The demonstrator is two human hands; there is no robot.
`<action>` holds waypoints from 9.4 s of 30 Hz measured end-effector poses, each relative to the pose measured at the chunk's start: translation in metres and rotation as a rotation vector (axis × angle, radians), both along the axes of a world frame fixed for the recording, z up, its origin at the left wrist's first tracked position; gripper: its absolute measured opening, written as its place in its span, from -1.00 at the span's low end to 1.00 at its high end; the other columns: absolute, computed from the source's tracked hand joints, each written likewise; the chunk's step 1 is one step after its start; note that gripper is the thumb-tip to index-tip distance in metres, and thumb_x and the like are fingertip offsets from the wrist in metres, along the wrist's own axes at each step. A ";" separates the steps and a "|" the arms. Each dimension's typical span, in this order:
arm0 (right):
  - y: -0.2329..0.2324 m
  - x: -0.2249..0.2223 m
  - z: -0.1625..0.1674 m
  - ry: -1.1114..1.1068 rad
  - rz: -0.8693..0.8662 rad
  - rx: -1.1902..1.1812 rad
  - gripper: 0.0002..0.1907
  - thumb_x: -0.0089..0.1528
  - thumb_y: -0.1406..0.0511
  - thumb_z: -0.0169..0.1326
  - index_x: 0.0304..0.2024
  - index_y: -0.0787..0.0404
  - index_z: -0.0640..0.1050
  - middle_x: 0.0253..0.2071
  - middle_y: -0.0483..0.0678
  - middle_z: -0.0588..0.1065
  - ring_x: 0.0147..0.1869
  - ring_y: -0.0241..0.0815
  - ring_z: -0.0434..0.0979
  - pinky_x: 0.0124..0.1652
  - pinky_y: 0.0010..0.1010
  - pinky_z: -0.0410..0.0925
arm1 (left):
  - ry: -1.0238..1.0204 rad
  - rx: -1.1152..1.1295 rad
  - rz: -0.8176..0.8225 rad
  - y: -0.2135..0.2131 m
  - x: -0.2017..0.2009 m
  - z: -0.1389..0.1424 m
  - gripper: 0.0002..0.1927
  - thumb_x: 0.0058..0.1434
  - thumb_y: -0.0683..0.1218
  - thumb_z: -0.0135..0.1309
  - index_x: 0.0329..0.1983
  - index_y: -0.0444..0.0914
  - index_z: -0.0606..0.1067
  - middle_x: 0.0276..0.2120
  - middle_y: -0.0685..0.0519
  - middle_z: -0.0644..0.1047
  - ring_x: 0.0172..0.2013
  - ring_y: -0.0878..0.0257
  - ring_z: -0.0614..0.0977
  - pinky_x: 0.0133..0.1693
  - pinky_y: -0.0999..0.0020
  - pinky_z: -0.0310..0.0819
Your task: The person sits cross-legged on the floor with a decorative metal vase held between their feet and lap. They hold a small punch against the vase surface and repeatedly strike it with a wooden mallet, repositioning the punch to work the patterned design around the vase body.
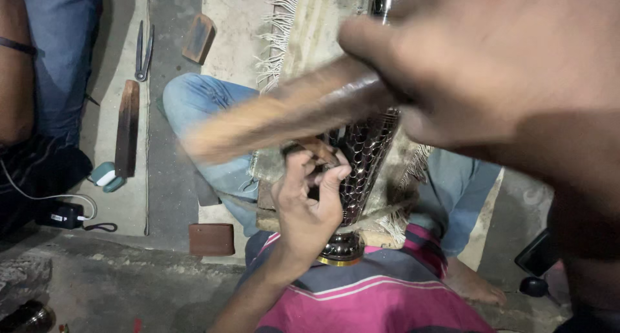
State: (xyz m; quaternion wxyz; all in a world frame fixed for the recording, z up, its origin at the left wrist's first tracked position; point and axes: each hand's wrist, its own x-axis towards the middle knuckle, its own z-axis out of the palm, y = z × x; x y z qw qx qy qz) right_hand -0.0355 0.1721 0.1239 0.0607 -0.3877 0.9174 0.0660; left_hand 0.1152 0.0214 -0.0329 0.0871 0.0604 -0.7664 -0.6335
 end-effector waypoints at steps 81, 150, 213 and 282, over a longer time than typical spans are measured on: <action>0.091 0.059 -0.088 0.033 -0.473 -0.683 -0.57 -0.02 0.36 0.40 -0.17 0.44 0.56 -0.30 0.07 0.53 -0.25 -0.16 0.49 -0.19 -0.30 0.34 | -0.042 -0.072 -0.253 -0.029 -0.017 0.015 -0.65 0.32 -0.18 0.22 0.14 -0.29 0.45 -0.19 -0.02 0.66 -0.18 0.32 0.72 -0.17 0.44 0.69; 0.052 0.045 -0.035 -0.179 -0.358 -0.802 -0.45 -0.10 0.51 0.28 -0.02 0.33 0.54 -0.23 0.04 0.54 -0.18 -0.14 0.60 -0.19 -0.34 0.43 | -0.097 0.052 0.010 -0.036 0.007 -0.021 -0.77 0.36 -0.21 0.24 -0.03 -0.35 0.45 -0.27 -0.01 0.63 -0.38 0.36 0.52 -0.35 0.47 0.41; -0.017 0.001 0.009 -0.121 0.053 -0.451 -0.29 -0.07 0.40 0.32 0.17 0.32 0.49 -0.07 0.16 0.57 -0.05 0.03 0.63 -0.17 -0.22 0.44 | -0.092 0.539 -0.167 -0.017 -0.024 -0.018 -0.65 0.42 -0.30 0.10 0.24 -0.33 0.36 -0.13 0.09 0.53 -0.10 0.44 0.56 -0.07 0.59 0.53; -0.028 -0.023 0.015 -0.437 -0.257 -0.231 -0.70 0.34 0.14 0.03 -0.02 0.19 0.55 -0.31 -0.03 0.49 -0.31 -0.20 0.53 -0.33 -0.38 0.39 | -0.047 0.175 0.016 -0.003 -0.015 0.014 -0.72 0.38 -0.31 0.10 0.12 -0.36 0.38 -0.19 -0.02 0.63 -0.16 0.33 0.70 -0.16 0.43 0.67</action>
